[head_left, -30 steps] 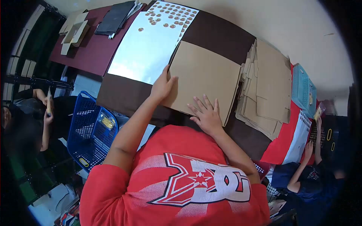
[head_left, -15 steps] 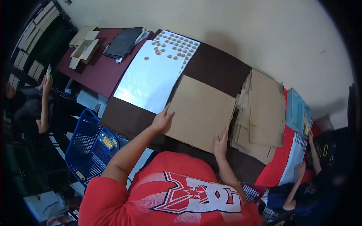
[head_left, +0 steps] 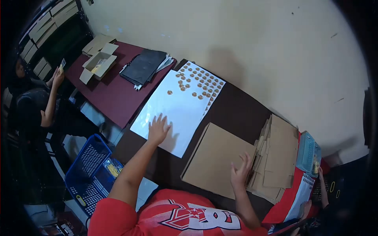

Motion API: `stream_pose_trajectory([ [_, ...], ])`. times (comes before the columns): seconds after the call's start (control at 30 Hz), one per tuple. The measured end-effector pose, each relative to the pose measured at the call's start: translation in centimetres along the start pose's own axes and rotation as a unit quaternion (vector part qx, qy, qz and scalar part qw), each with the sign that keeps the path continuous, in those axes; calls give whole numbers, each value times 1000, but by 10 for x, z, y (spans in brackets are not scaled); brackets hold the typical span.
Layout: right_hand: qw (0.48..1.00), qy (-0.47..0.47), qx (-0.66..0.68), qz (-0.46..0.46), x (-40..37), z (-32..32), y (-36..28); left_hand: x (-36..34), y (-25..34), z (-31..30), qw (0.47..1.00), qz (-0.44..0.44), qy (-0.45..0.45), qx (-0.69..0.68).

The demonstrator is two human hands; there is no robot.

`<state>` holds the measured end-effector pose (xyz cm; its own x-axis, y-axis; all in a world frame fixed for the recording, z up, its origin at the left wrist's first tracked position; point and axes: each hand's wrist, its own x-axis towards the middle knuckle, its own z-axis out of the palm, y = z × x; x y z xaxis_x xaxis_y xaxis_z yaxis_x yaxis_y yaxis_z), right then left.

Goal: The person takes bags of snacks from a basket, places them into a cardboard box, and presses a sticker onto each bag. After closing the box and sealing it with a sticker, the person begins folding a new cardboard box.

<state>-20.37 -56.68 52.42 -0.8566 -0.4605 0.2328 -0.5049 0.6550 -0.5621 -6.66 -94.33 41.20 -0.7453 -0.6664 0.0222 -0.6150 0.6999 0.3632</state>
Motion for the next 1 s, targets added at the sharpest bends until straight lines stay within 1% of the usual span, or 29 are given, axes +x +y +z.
stream_pose_trajectory([
  [0.03, 999, -24, 21, -20, 25, 13, -24, 12, -11, -3, 998, -9, 28, 49],
  [0.07, 997, -34, 20, -60, 50, 27, -48, 20, -21, -5, 994, -18, 53, 98],
  [0.1, 994, -43, 19, -100, 78, 43, -70, 23, -34, -1, 994, -16, 41, 97],
  [0.13, 989, -31, 34, -142, 109, 67, -81, 24, -44, 5, 995, -15, 28, 95],
  [0.17, 981, -17, 49, -185, 141, 98, -84, 23, -46, 5, 995, -6, 46, 85],
  [0.23, 986, -49, 89, -134, 200, 155, -88, 26, -43, -2, 997, -13, 33, 73],
  [0.27, 991, -74, 96, -62, 228, 182, -86, 28, -43, -5, 997, -25, 27, 67],
  [0.3, 993, -80, 88, -18, 254, 202, -87, 30, -44, -5, 997, -25, 21, 63],
  [0.33, 997, -72, 41, -3, 280, 224, -80, 31, -45, -6, 998, -31, 17, 57],
  [0.4, 999, -37, 31, 5, 325, 269, -53, 36, -44, -10, 997, -38, -13, 65],
  [0.43, 999, -41, 29, 4, 339, 277, -52, 37, -45, -12, 996, -38, -27, 71],
  [0.5, 997, -47, 28, 60, 358, 293, -45, 41, -45, -17, 996, -44, -43, 71],
  [0.53, 997, -52, 26, 60, 365, 302, -40, 42, -45, -17, 995, -48, -55, 72],
  [0.6, 988, -89, 9, 125, 374, 319, -39, 44, -47, -15, 994, -50, -59, 71],
  [0.63, 992, -60, -14, 106, 374, 324, -41, 44, -47, -15, 994, -50, -64, 70],
  [0.73, 991, -57, -37, 117, 376, 333, -50, 46, -48, -14, 994, -46, -73, 67],
  [0.77, 989, -57, -17, 133, 378, 339, -49, 47, -48, -14, 994, -47, -73, 69],
  [0.87, 989, -64, -26, 134, 378, 339, -53, 46, -47, -14, 994, -44, -76, 72],
  [0.9, 977, -75, 33, 197, 374, 322, -76, 46, -46, -13, 993, -45, -75, 75],
  [0.93, 976, -73, 35, 200, 378, 333, -56, 47, -46, -14, 993, -45, -72, 78],
  [0.97, 986, -58, 27, 153, 384, 348, -33, 47, -46, -13, 993, -40, -72, 80],
  [1.0, 993, -42, 19, 105, 385, 343, -38, 46, -46, -13, 994, -41, -66, 80],
])
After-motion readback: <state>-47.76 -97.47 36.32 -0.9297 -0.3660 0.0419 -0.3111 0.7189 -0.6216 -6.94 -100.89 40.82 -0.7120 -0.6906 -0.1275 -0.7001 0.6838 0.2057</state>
